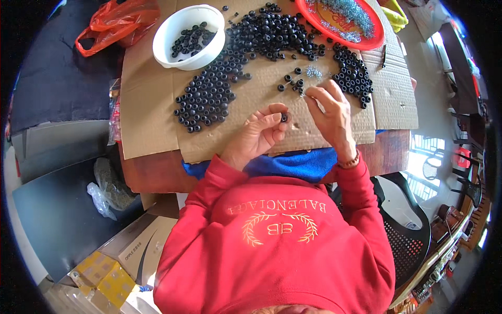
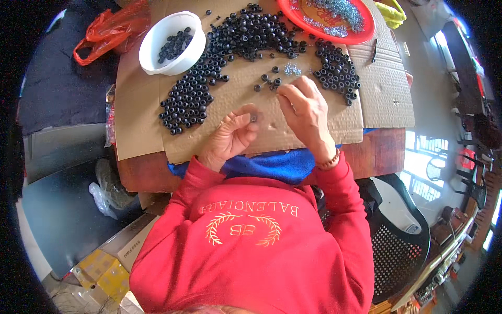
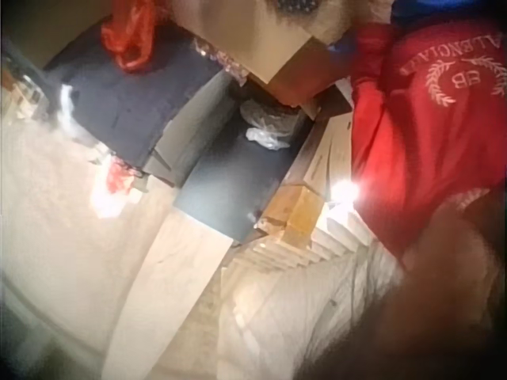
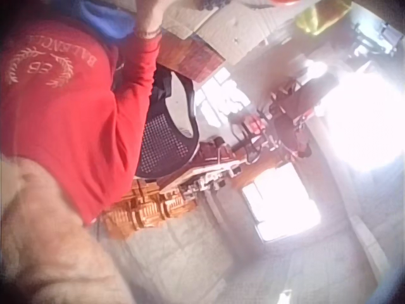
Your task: The person assembles small black plastic components by hand, inserting tiny clear beads into them.
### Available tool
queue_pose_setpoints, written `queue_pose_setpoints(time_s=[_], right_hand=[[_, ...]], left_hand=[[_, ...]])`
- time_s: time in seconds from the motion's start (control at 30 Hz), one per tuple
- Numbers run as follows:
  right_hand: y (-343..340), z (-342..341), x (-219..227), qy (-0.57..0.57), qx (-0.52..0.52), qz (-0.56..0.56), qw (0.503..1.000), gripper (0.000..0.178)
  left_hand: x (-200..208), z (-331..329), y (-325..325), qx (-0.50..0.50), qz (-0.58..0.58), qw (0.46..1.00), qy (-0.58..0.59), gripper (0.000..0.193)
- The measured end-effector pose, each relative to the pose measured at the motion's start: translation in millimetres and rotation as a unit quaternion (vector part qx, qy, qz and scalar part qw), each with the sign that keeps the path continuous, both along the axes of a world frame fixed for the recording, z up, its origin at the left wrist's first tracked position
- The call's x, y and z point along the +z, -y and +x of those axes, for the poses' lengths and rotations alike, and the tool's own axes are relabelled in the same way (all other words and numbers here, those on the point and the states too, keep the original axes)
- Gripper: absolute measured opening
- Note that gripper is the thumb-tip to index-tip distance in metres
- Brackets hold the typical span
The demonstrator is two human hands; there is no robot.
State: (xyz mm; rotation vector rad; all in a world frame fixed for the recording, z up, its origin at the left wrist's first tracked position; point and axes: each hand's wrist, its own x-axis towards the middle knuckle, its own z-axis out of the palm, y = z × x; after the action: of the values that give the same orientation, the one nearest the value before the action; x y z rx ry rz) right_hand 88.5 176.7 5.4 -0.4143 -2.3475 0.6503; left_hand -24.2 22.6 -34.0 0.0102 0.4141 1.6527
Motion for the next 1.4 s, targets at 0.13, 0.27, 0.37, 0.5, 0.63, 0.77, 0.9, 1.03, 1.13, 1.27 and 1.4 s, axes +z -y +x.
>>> queue_pose_setpoints(time_s=[0.13,0.27,0.37,0.5,0.63,0.77,0.9,1.03,1.13,1.27,1.4], right_hand=[[-13.9,-17.1,-4.1,0.079,0.035,0.112,0.99,0.01],[-17.1,-28.9,-7.1,0.155,0.039,0.17,0.973,0.01],[-21.7,-35.2,-9.6,0.186,0.054,0.199,0.961,0.011],[-21.4,-36.4,0.3,0.15,0.084,0.204,0.964,0.01],[-7.1,-21.1,18.1,0.112,0.116,-0.151,0.975,0.013],[4.9,-4.4,6.5,0.03,0.11,-0.425,0.898,0.01],[8.9,11.6,-9.1,-0.006,0.1,-0.541,0.835,0.012],[22.0,22.1,-4.9,-0.036,0.074,-0.577,0.813,0.009],[28.1,26.8,-3.1,-0.017,0.034,-0.509,0.86,0.01],[29.7,29.8,-4.7,-0.009,0.049,-0.393,0.918,0.008],[35.2,23.3,9.0,-0.026,0.086,-0.283,0.955,0.011]], left_hand=[[-1.4,-3.2,0.7,-0.024,0.013,0.999,-0.017,0.02],[-3.5,-3.5,2.0,-0.034,0.019,0.999,-0.009,0.019],[-7.7,-2.6,2.2,-0.036,0.026,0.999,-0.014,0.02],[-14.3,-4.5,4.8,-0.058,0.005,0.998,-0.018,0.022],[-9.9,-4.6,4.6,-0.053,0.009,0.998,-0.027,0.023],[-4.9,-4.1,1.6,-0.043,0.019,0.999,-0.012,0.021],[-5.7,-2.4,-1.3,-0.018,0.025,0.999,-0.025,0.019],[-10.2,-3.1,0.7,-0.013,0.063,0.998,-0.019,0.021],[-10.1,-0.5,0.6,0.0,0.017,0.999,-0.049,0.02],[5.9,5.0,0.5,0.0,-0.031,0.996,-0.089,0.017],[-1.6,5.4,1.9,-0.01,-0.027,0.994,-0.105,0.016]])
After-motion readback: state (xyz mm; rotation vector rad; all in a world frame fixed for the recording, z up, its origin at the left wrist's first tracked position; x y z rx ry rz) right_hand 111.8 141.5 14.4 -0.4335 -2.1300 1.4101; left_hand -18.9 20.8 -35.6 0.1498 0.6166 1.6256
